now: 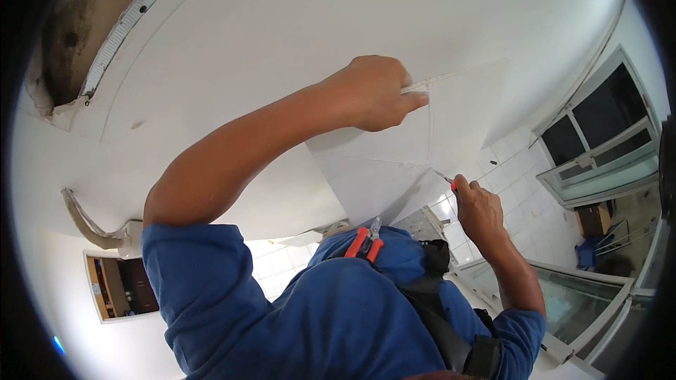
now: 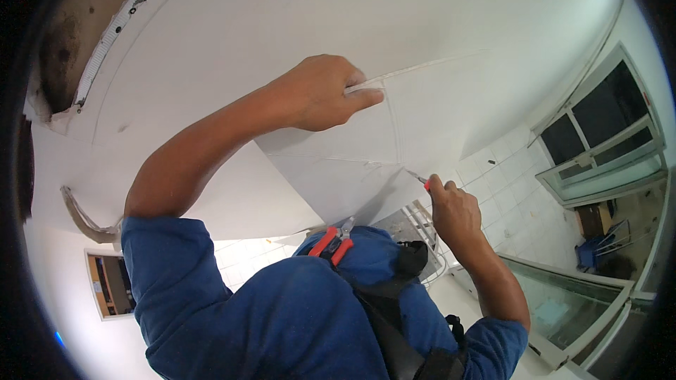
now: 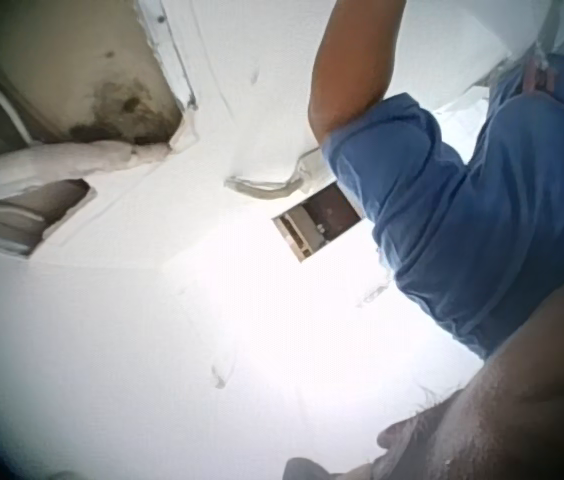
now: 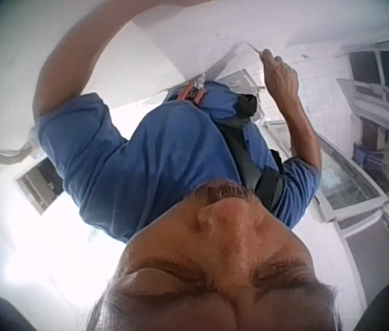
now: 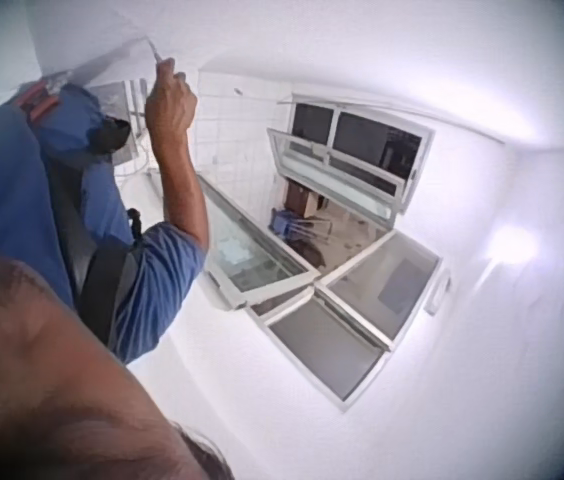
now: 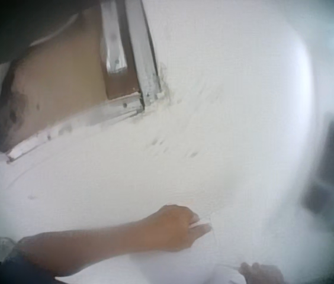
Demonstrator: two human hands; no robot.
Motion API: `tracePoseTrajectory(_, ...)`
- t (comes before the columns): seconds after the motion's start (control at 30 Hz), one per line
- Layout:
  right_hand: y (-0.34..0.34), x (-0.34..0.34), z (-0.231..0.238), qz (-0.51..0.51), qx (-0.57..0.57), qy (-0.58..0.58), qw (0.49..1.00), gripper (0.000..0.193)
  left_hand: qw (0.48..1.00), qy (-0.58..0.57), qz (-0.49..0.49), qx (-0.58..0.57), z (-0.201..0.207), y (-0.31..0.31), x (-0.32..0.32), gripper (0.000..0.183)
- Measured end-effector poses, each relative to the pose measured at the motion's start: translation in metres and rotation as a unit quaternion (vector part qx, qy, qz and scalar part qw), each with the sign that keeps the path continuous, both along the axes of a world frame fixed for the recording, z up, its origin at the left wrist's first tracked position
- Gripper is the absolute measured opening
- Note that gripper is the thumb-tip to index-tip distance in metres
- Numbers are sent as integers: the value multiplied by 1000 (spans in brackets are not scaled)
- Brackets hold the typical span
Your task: The person cuts a white ceiling panel with a utility knife, then fits it into a rectangular opening in the ceiling. The person adjusts the panel to align with the surrounding ceiling tiles.
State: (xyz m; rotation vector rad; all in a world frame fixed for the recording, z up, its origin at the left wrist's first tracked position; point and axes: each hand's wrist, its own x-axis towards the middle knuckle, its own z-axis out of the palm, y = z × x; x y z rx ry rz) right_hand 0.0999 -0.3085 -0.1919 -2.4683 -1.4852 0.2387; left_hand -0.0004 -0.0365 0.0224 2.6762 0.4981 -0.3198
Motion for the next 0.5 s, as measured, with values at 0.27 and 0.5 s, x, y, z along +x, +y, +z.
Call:
tracePoseTrajectory(0.27, -17, -7, 34, -59, 231, 225, 945, 49, 999, -6, -33, -16, 1, 6, 6, 48)
tracePoseTrajectory(0.5, 46, -38, 95, -58, 344, 210, 913, 48, 1000, 15, -14, 12, 3, -1, 5, 42)
